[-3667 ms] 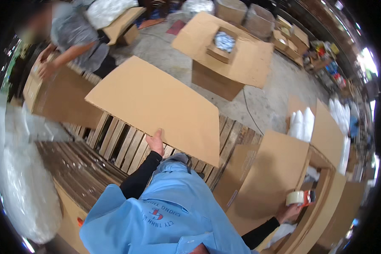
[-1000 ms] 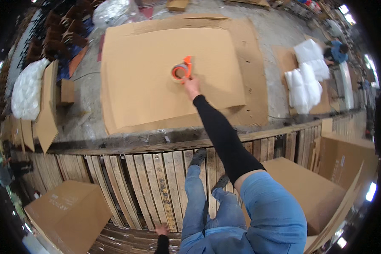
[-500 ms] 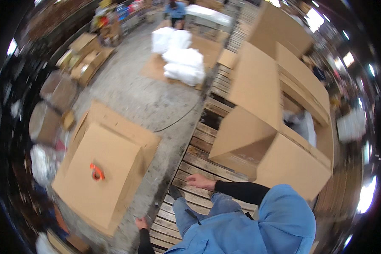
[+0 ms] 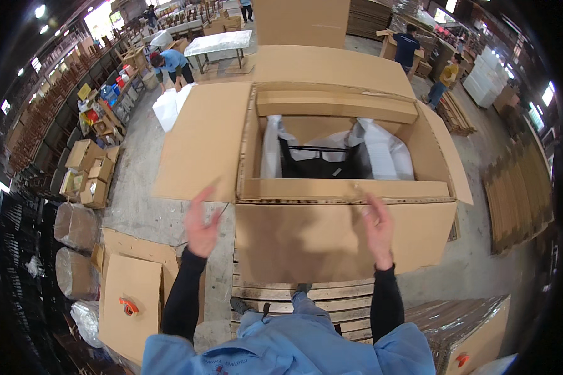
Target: The person places a chair wrapped in protective material into a cardboard box, adds foam padding, and seals the box with packing tape. The person uses a tape dispenser to apply tape along the box seams and folds the flaps to close the package.
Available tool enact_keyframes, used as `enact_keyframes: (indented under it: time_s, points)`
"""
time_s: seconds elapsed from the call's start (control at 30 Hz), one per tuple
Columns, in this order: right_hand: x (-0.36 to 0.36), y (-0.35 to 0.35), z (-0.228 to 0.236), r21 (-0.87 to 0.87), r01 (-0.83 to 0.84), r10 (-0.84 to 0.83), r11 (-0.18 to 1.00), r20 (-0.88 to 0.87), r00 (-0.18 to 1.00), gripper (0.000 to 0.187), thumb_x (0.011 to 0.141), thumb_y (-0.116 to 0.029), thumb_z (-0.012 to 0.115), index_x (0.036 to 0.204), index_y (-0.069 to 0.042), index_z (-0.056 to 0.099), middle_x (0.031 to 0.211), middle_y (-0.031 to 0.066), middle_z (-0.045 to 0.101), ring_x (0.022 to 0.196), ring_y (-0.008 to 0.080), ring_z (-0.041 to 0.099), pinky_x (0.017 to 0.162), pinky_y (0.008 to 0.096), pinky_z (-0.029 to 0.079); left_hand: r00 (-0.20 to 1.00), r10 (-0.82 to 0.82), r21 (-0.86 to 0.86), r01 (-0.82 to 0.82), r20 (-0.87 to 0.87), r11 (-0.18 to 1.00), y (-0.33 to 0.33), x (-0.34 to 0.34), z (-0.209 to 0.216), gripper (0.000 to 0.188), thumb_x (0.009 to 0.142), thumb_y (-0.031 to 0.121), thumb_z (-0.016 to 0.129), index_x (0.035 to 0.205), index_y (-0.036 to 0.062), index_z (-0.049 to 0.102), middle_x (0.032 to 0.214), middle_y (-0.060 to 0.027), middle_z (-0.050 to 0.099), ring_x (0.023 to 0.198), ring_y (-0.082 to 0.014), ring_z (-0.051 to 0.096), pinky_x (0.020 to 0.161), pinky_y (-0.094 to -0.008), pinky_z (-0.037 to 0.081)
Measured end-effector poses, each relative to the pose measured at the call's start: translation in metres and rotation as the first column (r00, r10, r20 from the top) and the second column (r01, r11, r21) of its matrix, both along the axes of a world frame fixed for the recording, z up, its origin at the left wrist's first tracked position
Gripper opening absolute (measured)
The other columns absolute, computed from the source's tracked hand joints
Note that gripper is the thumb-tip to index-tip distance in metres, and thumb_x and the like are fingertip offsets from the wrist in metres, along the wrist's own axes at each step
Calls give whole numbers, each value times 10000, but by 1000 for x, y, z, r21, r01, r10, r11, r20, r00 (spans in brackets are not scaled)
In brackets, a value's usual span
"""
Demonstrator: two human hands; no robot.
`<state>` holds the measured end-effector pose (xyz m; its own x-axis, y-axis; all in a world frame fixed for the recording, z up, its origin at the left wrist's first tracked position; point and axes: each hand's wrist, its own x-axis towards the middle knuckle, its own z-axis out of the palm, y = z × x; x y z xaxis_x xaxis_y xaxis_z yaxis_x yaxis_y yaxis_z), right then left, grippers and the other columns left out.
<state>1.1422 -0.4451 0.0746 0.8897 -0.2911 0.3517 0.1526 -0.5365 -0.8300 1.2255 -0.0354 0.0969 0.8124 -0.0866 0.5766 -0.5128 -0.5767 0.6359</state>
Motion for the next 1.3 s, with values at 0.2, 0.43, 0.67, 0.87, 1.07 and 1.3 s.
enact_keyframes:
  time_s: [0.2,0.43,0.67,0.87,1.07,1.3]
  points:
    - [28,-177,-18,-510,249,-216,823,124,968,313,957,-219,640,1194,-17,668,1208,172,670,1170,371,587,1036,443,436,964,-256,525,254,-70,812,-109,57,-39,251,874,185,713,1049,19,641,1067,-143,685,1013,-342,642,926,-436,511]
    - [20,-232,-19,-543,163,-205,824,-17,979,277,948,-274,648,936,-9,729,1098,122,699,1034,340,630,916,441,492,977,-183,492,215,-114,844,-83,53,-42,164,908,181,683,863,30,638,833,-124,664,804,-332,649,715,-437,513]
    - [20,-237,9,-308,54,-171,950,-366,915,291,949,-278,656,1021,-9,741,1154,122,705,1092,284,645,942,401,491,982,-159,468,188,-102,863,-82,51,-34,140,892,130,688,812,37,621,788,-113,651,730,-324,629,666,-421,498]
    - [42,-315,4,-536,179,-335,825,-209,919,374,976,-295,638,1190,10,677,1224,199,661,1153,328,606,1011,421,453,979,-199,466,200,-53,862,-80,56,-41,160,863,119,711,768,42,608,769,-93,644,725,-316,639,714,-418,538]
    - [40,-317,-9,-602,101,-426,792,-426,798,387,983,-265,626,1225,36,651,1245,212,649,1190,351,583,1056,426,424,964,-261,353,262,-52,898,-72,47,-54,318,859,125,736,647,74,504,784,-67,679,684,-266,665,737,-444,584]
    - [42,-318,1,-566,19,-384,824,-534,753,360,1034,-234,535,1232,44,647,1205,185,652,1173,318,572,1054,417,403,945,-298,303,326,-136,896,-65,47,-40,407,841,167,789,727,130,400,852,-69,718,743,-219,708,789,-428,600]
